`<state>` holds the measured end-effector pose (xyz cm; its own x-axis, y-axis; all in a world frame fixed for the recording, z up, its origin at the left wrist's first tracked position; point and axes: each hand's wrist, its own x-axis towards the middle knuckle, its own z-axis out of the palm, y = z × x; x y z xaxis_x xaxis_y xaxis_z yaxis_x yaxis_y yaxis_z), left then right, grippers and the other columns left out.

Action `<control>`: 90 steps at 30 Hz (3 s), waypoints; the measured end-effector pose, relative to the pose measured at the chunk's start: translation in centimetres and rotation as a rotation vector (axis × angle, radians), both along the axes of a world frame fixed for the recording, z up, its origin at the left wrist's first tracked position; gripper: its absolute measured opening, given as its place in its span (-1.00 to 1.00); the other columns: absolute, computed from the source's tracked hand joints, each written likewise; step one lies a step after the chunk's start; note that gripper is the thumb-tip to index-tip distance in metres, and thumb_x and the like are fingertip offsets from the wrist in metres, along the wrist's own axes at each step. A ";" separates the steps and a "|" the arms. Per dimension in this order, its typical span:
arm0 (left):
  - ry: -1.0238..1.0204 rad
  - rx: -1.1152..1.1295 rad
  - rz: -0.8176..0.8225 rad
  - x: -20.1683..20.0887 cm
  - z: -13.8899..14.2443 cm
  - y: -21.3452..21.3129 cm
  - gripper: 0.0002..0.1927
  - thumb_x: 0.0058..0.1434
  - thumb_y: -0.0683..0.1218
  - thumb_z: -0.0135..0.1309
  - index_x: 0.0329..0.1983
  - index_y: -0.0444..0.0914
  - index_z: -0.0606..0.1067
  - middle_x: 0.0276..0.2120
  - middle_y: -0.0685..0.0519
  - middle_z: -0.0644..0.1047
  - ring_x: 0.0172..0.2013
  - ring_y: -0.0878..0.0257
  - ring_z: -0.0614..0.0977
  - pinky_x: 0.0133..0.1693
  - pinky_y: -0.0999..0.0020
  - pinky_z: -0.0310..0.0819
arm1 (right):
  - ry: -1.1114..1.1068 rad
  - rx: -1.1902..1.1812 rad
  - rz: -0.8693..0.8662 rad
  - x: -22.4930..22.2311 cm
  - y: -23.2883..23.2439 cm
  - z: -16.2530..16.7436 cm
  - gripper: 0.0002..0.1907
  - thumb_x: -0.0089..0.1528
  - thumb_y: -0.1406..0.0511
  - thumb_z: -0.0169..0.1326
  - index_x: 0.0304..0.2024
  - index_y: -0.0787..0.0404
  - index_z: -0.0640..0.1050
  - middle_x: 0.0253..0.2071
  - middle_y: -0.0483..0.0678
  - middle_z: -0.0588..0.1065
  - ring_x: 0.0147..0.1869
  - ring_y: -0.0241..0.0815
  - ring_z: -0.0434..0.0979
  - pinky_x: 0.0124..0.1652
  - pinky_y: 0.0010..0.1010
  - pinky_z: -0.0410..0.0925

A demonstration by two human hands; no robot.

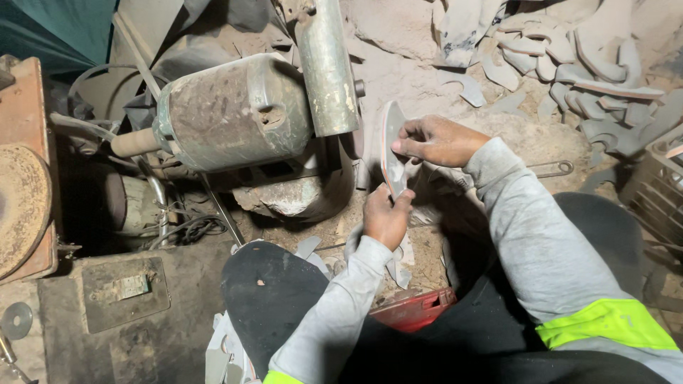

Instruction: The person uses a bench grinder to smooth the edges of several curved shoe sole pieces. They hold each piece against the rotating wheel, rotate it to grind different edges, and then place the finished pieces aside.

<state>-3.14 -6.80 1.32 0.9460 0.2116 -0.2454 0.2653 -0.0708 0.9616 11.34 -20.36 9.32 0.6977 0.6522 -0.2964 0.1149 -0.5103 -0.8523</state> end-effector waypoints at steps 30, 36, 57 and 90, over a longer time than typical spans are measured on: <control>-0.065 -0.865 0.033 3.0 -2.9 -0.7 -0.86 0.37 -0.15 0.00 -0.22 -0.35 0.47 -0.36 -0.03 0.53 -0.40 0.23 0.55 -0.30 0.30 0.51 | -0.262 0.248 -0.274 0.3 4.9 -2.7 -0.76 0.26 0.24 0.19 -0.34 0.28 0.46 -0.56 -0.19 0.32 -0.46 -0.36 0.23 -0.45 -0.39 0.22; -0.142 -0.670 0.222 2.6 -5.4 -8.5 -0.77 0.41 -0.16 0.14 -0.37 -0.28 0.41 -0.50 0.13 0.36 -0.51 0.34 0.34 -0.47 0.40 0.22 | -0.254 0.064 0.056 0.7 1.7 -0.6 -0.67 0.27 0.16 0.16 -0.39 0.26 0.40 -0.55 -0.13 0.28 -0.41 -0.27 0.20 -0.40 -0.32 0.20; -0.036 0.227 -0.277 1.1 1.1 4.6 -0.79 0.32 -0.05 0.10 -0.25 -0.31 0.59 -0.55 0.08 0.60 -0.55 0.36 0.59 -0.44 0.41 0.49 | -0.705 -0.168 0.326 -1.2 -0.8 -1.1 -0.49 0.03 0.19 0.34 0.03 0.10 0.61 -0.10 0.07 0.60 -0.01 0.18 0.54 0.00 0.09 0.38; 0.092 -0.700 -0.175 1.4 2.0 6.7 -0.65 0.39 0.01 0.08 -0.01 -0.40 0.54 -0.27 -0.07 0.59 -0.31 0.22 0.55 -0.17 0.30 0.49 | -0.185 0.201 -0.237 1.5 4.4 -1.9 -0.67 0.30 0.20 0.15 -0.04 0.33 0.59 -0.45 -0.17 0.48 -0.38 -0.39 0.36 -0.36 -0.44 0.31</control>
<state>-1.79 -0.08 3.33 0.9206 -0.1767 -0.3482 0.3884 0.5043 0.7712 12.86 -15.97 7.39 0.8664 0.4983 -0.0332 0.1754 -0.3659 -0.9140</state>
